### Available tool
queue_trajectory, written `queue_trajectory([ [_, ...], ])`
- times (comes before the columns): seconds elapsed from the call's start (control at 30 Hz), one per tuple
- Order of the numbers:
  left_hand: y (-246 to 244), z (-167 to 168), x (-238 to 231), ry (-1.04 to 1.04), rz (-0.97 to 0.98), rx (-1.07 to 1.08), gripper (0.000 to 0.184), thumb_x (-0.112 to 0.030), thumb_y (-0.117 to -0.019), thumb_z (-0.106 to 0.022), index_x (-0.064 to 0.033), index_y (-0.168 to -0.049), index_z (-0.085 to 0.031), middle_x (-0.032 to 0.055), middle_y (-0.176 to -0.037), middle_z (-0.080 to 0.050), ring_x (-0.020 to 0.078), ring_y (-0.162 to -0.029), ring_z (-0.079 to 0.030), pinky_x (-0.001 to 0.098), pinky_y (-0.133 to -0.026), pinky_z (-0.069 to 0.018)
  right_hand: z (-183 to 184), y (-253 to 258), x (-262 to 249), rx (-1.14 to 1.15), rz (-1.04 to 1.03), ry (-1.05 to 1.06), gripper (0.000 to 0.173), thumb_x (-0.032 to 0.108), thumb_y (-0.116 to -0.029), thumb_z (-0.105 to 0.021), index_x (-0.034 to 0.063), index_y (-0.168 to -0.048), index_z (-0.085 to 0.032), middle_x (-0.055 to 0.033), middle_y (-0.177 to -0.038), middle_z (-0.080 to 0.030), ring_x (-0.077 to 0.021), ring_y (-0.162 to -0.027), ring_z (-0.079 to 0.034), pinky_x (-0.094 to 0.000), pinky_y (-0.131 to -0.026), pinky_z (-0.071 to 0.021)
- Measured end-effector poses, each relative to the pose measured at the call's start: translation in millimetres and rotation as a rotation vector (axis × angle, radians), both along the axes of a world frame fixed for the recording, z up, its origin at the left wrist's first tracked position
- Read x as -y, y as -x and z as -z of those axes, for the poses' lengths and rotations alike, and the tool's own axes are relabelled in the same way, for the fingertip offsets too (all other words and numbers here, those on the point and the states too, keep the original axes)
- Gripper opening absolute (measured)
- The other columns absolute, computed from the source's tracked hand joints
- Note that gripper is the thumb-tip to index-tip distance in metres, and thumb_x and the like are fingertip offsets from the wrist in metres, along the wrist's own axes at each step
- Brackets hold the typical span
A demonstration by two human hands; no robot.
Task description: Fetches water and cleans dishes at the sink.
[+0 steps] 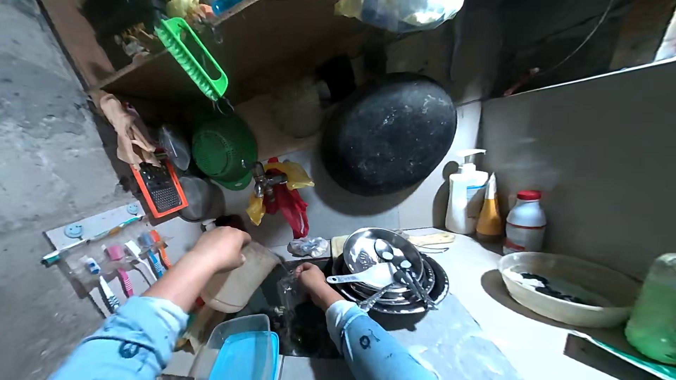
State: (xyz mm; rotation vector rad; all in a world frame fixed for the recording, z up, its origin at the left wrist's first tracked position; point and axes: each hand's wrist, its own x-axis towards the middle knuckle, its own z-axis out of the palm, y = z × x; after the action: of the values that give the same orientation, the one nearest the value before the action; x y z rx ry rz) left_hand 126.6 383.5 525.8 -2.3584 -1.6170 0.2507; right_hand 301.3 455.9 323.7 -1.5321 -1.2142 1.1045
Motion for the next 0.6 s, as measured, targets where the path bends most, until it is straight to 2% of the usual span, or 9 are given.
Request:
queue_trajectory([
  [0.07,24,-9,15,-0.034,0.003,0.093,0.025,-0.025,-0.0988,-0.069,-0.0128,-0.121,-0.07,0.0125,-0.112,-0.07,0.0326,-0.107,-0.066,0.0581,-0.092,-0.0517,1,5,3,-0.31,0.131,0.074,0.032,0.019,-0.1111,-0.042,-0.0008,-0.132,-0.056,-0.024,-0.119,-0.059,-0.0333,-0.1,-0.062,-0.0507,-0.083,-0.0538],
  [0.13,50,-14,32,-0.107,0.056,0.182,0.02,-0.024,-0.0979,-0.071,-0.0123,-0.114,-0.072,0.0097,-0.106,-0.071,0.0287,-0.101,-0.067,0.0549,-0.089,-0.0534,-6,8,11,-0.579,0.226,0.157,0.031,0.02,-0.1108,-0.044,0.0003,-0.133,-0.051,-0.0196,-0.108,-0.054,-0.0285,-0.086,-0.057,-0.0456,-0.071,-0.0528],
  [0.2,77,-18,54,-0.189,0.098,0.258,0.013,-0.022,-0.0959,-0.073,-0.0124,-0.104,-0.072,0.0062,-0.098,-0.07,0.0249,-0.092,-0.068,0.0525,-0.083,-0.0549,-12,9,16,-0.716,0.29,0.212,0.026,0.021,-0.11,-0.047,0.0024,-0.128,-0.049,-0.0132,-0.093,-0.048,-0.0226,-0.071,-0.052,-0.0393,-0.061,-0.0509],
  [0.27,108,-16,80,-0.279,0.148,0.326,0.009,-0.019,-0.0922,-0.077,-0.013,-0.095,-0.071,0.0033,-0.09,-0.069,0.0219,-0.083,-0.066,0.0508,-0.075,-0.0553,-15,10,17,-0.741,0.291,0.204,0.024,0.02,-0.1091,-0.048,0.0023,-0.125,-0.049,-0.0122,-0.089,-0.046,-0.0216,-0.066,-0.05,-0.0378,-0.058,-0.0506],
  [0.37,162,-2,123,-0.397,0.209,0.483,0.011,-0.021,-0.0857,-0.078,-0.0168,-0.093,-0.071,-0.0023,-0.086,-0.067,0.0166,-0.077,-0.065,0.0484,-0.068,-0.055,-16,12,19,-0.499,0.125,0.005,0.024,0.019,-0.1094,-0.046,0.0044,-0.128,-0.052,-0.0121,-0.087,-0.051,-0.022,-0.066,-0.053,-0.0419,-0.06,-0.0521],
  [0.43,192,13,157,-0.443,0.186,0.59,0.016,-0.029,-0.0826,-0.073,-0.0159,-0.092,-0.07,-0.0054,-0.081,-0.064,0.01,-0.071,-0.062,0.0385,-0.063,-0.0543,-26,17,34,-0.26,-0.027,-0.178,0.023,0.019,-0.1076,-0.049,0.0069,-0.126,-0.056,-0.0113,-0.089,-0.055,-0.0214,-0.068,-0.053,-0.0451,-0.061,-0.0512],
  [0.47,202,20,178,-0.428,0.149,0.636,0.019,-0.027,-0.0819,-0.072,-0.0119,-0.093,-0.069,-0.0037,-0.081,-0.063,0.0084,-0.07,-0.061,0.0334,-0.062,-0.0527,-35,22,46,-0.168,-0.105,-0.251,0.022,0.02,-0.1074,-0.05,0.0082,-0.124,-0.057,-0.0109,-0.088,-0.055,-0.0207,-0.065,-0.053,-0.045,-0.058,-0.0517],
  [0.53,212,27,221,-0.308,0.055,0.75,0.02,-0.005,-0.0852,-0.075,0.0083,-0.098,-0.067,0.014,-0.086,-0.064,0.0169,-0.073,-0.058,0.0357,-0.067,-0.0494,-59,36,68,-0.04,-0.245,-0.363,0.016,0.014,-0.1077,-0.049,0.0056,-0.118,-0.059,-0.01,-0.085,-0.055,-0.0183,-0.062,-0.053,-0.0411,-0.056,-0.0521],
  [0.6,231,44,248,-0.233,0.022,0.787,0.023,-0.004,-0.0883,-0.072,0.0143,-0.099,-0.064,0.0181,-0.088,-0.062,0.0144,-0.072,-0.054,0.0302,-0.065,-0.0458,-74,48,74,0.144,-0.416,-0.458,0.015,0.008,-0.1059,-0.052,0.0035,-0.115,-0.063,-0.0114,-0.089,-0.061,-0.0193,-0.066,-0.059,-0.0408,-0.06,-0.0555],
])
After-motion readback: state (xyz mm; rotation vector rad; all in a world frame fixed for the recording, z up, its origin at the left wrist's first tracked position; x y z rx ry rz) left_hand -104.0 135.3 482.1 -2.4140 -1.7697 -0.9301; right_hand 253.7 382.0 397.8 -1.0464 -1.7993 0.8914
